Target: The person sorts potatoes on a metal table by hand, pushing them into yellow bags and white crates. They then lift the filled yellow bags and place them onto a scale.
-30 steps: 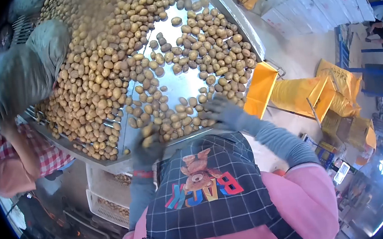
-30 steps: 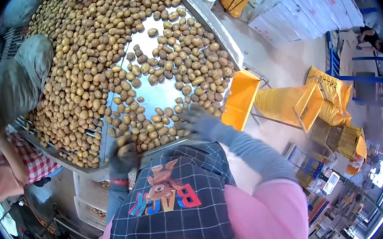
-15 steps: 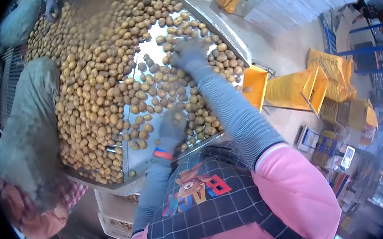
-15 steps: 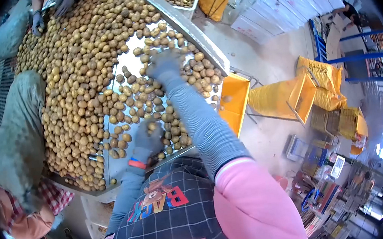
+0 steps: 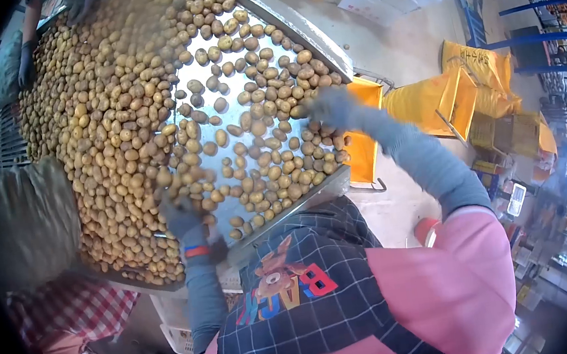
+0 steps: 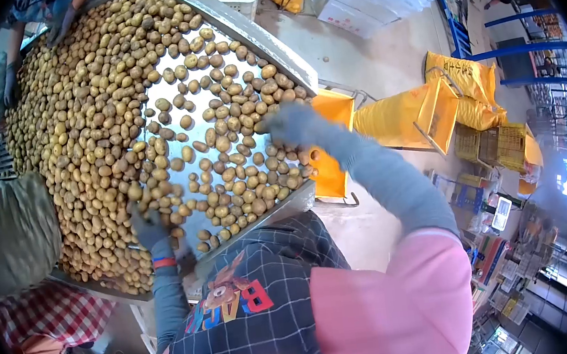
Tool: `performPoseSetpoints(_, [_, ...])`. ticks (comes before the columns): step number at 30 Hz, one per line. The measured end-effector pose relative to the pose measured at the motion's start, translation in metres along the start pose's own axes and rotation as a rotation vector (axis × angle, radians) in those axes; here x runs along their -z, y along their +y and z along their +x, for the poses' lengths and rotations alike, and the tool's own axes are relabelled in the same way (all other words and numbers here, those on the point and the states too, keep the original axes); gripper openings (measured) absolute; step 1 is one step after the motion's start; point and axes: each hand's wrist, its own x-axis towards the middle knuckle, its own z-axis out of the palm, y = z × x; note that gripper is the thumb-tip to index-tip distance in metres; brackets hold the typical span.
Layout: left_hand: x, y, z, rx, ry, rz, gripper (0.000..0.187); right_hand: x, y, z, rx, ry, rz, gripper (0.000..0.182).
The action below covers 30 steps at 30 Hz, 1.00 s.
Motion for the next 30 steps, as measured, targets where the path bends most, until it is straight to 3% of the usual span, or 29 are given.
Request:
performPoseSetpoints(2, [-0.019, 0.039, -0.013, -0.087, -0.195, -0.168, 0.055, 0.035, 0.007, 0.042, -0.154, 0.287, 0.057, 0.033])
performPoseSetpoints(3, [-0.026, 0.055, -0.014, -0.147, -0.302, -0.037, 0.050, 0.068, -0.005, 0.063, -0.454, -0.014, 0.231, 0.040])
performPoseSetpoints(4, [-0.030, 0.068, -0.016, -0.207, -0.404, 0.093, 0.045, 0.059, 0.009, 0.087, -0.372, 0.036, -0.007, 0.055])
performPoseSetpoints(5, [-0.029, 0.079, -0.019, -0.203, -0.388, 0.099, 0.045, 0.056, 0.004, 0.098, -0.394, 0.039, -0.097, 0.057])
performPoseSetpoints(6, [-0.024, 0.087, -0.022, 0.117, -0.489, -0.370, 0.042, 0.050, -0.001, 0.105, -0.422, 0.038, -0.179, 0.060])
performPoseSetpoints(9, [-0.035, 0.044, -0.047, 0.576, -0.528, -1.192, 0.044, 0.037, 0.005, 0.105, -0.385, 0.034, -0.151, 0.057])
performPoseSetpoints(10, [-0.030, 0.032, -0.048, 0.437, -0.760, -1.928, 0.053, 0.038, 0.005, 0.100, -0.370, 0.032, -0.148, 0.056])
performPoseSetpoints(11, [-0.025, 0.021, -0.049, 0.432, -1.237, -2.497, 0.063, 0.043, -0.002, 0.085, -0.394, 0.078, 0.054, 0.057])
performPoseSetpoints(12, [-0.007, 0.035, -0.053, 0.415, -1.220, -2.503, 0.063, 0.045, -0.010, 0.073, -0.416, 0.122, 0.260, 0.058])
performPoseSetpoints(13, [0.013, 0.059, -0.064, 0.630, -0.898, -2.347, 0.065, 0.023, -0.007, 0.073, -0.351, 0.296, 0.366, 0.064])
performPoseSetpoints(16, [0.000, 0.071, -0.084, 0.639, -0.599, -2.054, 0.052, -0.022, -0.066, 0.025, 0.059, -0.040, 0.373, 0.063])
performPoseSetpoints(17, [-0.005, 0.080, -0.083, 0.651, -0.670, -2.220, 0.051, -0.032, -0.086, 0.014, 0.116, -0.082, 0.435, 0.062])
performPoseSetpoints(18, [-0.011, 0.083, -0.085, 0.418, -0.663, -1.876, 0.050, -0.050, -0.089, 0.020, 0.122, -0.079, 0.435, 0.062])
performPoseSetpoints(20, [-0.022, 0.089, -0.089, 0.048, -0.545, -1.050, 0.047, -0.090, -0.089, 0.040, 0.052, 0.089, 0.036, 0.059])
performPoseSetpoints(22, [-0.009, 0.102, -0.077, -0.351, -0.614, 0.180, 0.043, -0.083, -0.110, 0.056, -0.032, 0.031, -0.025, 0.057])
performPoseSetpoints(24, [-0.014, 0.088, -0.087, -0.306, -0.549, -0.034, 0.040, -0.073, -0.122, 0.054, -0.126, -0.026, -0.076, 0.055])
performPoseSetpoints(25, [-0.007, 0.095, -0.087, -0.476, -0.326, -0.030, 0.034, -0.067, -0.126, 0.043, -0.139, -0.011, 0.063, 0.054])
performPoseSetpoints(27, [-0.016, 0.087, -0.090, -0.691, -0.152, 0.131, 0.038, -0.094, -0.124, 0.038, -0.082, 0.069, 0.216, 0.052])
performPoseSetpoints(28, [-0.005, 0.095, -0.090, -0.666, -0.145, 0.128, 0.038, -0.095, -0.132, 0.023, -0.067, 0.055, 0.201, 0.052])
performPoseSetpoints(30, [0.011, 0.102, -0.093, -0.538, -0.179, 0.055, 0.038, -0.099, -0.147, -0.004, 0.351, -0.112, 0.391, 0.050])
